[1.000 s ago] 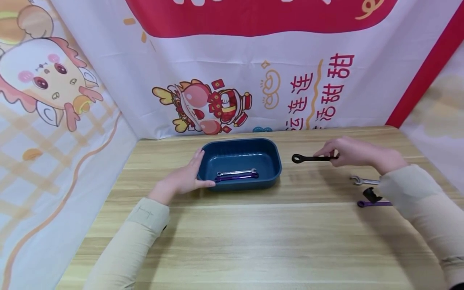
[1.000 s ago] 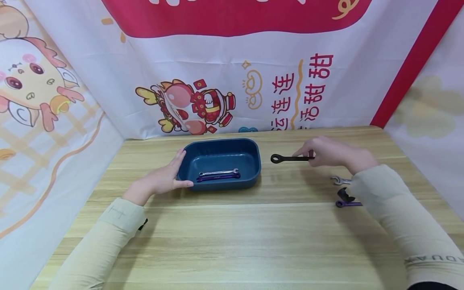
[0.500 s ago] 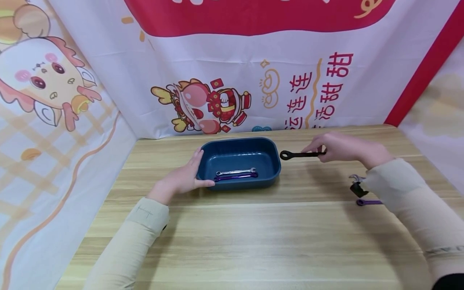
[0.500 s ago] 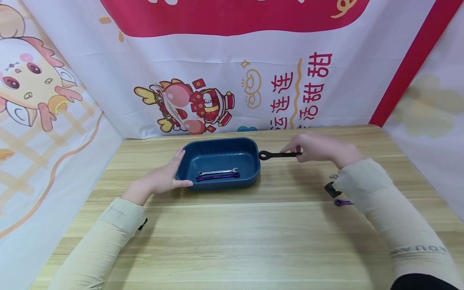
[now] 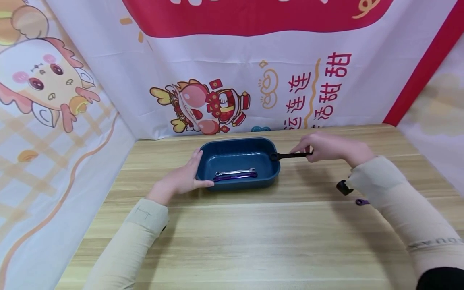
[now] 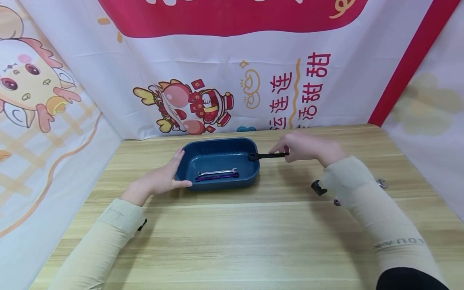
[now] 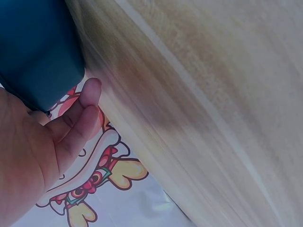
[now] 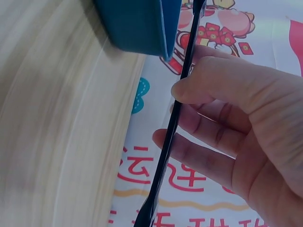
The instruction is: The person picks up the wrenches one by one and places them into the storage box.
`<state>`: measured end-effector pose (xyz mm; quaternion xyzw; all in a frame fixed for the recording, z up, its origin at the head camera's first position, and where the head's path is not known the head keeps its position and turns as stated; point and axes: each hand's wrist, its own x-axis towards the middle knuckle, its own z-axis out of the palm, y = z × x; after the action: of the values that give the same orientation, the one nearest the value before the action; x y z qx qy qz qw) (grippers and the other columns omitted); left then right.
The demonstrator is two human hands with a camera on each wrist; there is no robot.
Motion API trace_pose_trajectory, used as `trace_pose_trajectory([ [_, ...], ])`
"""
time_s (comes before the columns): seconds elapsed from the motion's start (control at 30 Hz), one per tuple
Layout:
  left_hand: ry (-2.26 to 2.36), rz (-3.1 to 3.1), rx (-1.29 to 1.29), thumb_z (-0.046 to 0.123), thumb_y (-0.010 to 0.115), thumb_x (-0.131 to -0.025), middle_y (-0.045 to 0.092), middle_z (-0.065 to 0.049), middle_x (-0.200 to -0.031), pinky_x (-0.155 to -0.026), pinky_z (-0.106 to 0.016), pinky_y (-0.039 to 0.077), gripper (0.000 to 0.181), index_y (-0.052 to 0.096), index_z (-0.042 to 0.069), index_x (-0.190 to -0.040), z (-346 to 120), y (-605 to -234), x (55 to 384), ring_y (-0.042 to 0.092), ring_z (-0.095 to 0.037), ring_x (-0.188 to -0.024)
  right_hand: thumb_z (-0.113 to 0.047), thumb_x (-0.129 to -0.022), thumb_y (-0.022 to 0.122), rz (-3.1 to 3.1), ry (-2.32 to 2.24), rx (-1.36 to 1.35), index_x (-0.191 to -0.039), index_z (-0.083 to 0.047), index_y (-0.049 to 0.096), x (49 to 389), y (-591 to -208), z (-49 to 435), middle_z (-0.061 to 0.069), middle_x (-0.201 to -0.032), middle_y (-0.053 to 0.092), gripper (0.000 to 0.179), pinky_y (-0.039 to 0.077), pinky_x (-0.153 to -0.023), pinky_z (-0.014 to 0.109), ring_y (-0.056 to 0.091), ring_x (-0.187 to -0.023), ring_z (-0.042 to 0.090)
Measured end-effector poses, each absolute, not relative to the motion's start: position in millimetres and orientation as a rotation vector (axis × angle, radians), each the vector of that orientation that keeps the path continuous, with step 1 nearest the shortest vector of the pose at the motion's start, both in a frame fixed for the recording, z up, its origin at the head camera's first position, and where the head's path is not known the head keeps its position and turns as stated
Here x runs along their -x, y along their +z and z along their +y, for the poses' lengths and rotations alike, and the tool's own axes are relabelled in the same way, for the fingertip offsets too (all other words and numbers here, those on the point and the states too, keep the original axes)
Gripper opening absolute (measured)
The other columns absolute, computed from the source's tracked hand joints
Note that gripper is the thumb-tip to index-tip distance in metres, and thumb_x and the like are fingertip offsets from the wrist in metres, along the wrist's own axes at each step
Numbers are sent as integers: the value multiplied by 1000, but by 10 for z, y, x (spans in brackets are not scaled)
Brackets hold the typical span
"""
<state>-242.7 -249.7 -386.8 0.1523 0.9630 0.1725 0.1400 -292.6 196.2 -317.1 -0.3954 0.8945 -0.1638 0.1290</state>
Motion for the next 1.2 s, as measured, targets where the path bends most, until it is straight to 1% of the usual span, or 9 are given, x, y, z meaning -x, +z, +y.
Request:
trace_pose_trajectory([
  [0.2, 494, 2778, -429, 69, 66, -89, -12, -7, -171, -114, -58, 35, 121, -8, 12, -165, -2496, -3864, 2426, 26, -40, -151, 8, -87, 67, 2587, -462, 1141, -127, -13, 75, 2947, -3147, 1851, 7, -117, 72, 46, 52, -72, 35, 58, -86, 18],
  [0.3, 501, 2776, -424, 68, 66, -89, -12, -7, -171, -114, -58, 35, 120, -8, 12, -165, -2491, -3854, 2423, 27, -41, -150, 8, -87, 67, 2582, -454, 1132, -126, -13, 75, 2954, -3139, 1805, 5, -117, 72, 46, 53, -75, 35, 59, -89, 18],
  [0.47, 499, 2773, -428, 69, 66, -89, -12, -7, -171, -114, -58, 34, 121, -9, 12, -165, -2490, -3854, 2422, 26, -41, -151, 8, -87, 67, 2560, -456, 1135, -126, -13, 75, 2977, -3141, 1735, 2, -111, 72, 46, 54, -77, 36, 59, -89, 19],
  [0.63, 499, 2774, -431, 70, 66, -88, -13, -7, -171, -113, -59, 36, 122, -10, 13, -165, -2494, -3873, 2430, 27, -41, -150, 7, -87, 66, 2555, -433, 1143, -128, -14, 74, 2997, -3149, 1671, 2, -104, 71, 46, 51, -75, 36, 56, -87, 19],
  [0.7, 506, 2772, -429, 70, 66, -88, -13, -6, -171, -113, -59, 36, 122, -10, 13, -165, -2493, -3876, 2432, 27, -41, -150, 7, -87, 66, 2550, -429, 1149, -128, -13, 74, 3009, -3153, 1643, 2, -105, 71, 46, 50, -75, 36, 56, -87, 18],
  [0.97, 529, 2763, -416, 68, 68, -88, -12, -6, -171, -113, -60, 35, 122, -9, 13, -165, -2506, -3871, 2418, 22, -40, -152, 8, -87, 68, 2512, -438, 1164, -126, -12, 75, 3064, -3155, 1500, 2, -114, 72, 45, 55, -77, 34, 60, -90, 19],
  [1.07, 522, 2766, -415, 72, 66, -86, -12, -6, -172, -113, -60, 35, 124, -9, 14, -165, -2508, -3877, 2423, 22, -40, -152, 8, -87, 68, 2516, -423, 1172, -127, -11, 75, 3063, -3150, 1456, 2, -114, 72, 45, 55, -77, 33, 60, -90, 19],
  [1.2, 518, 2768, -416, 74, 66, -85, -12, -4, -172, -112, -60, 36, 124, -10, 16, -165, -2507, -3883, 2437, 23, -39, -152, 7, -88, 69, 2525, -405, 1176, -128, -12, 74, 3059, -3155, 1408, 2, -111, 71, 45, 55, -77, 32, 59, -90, 19],
])
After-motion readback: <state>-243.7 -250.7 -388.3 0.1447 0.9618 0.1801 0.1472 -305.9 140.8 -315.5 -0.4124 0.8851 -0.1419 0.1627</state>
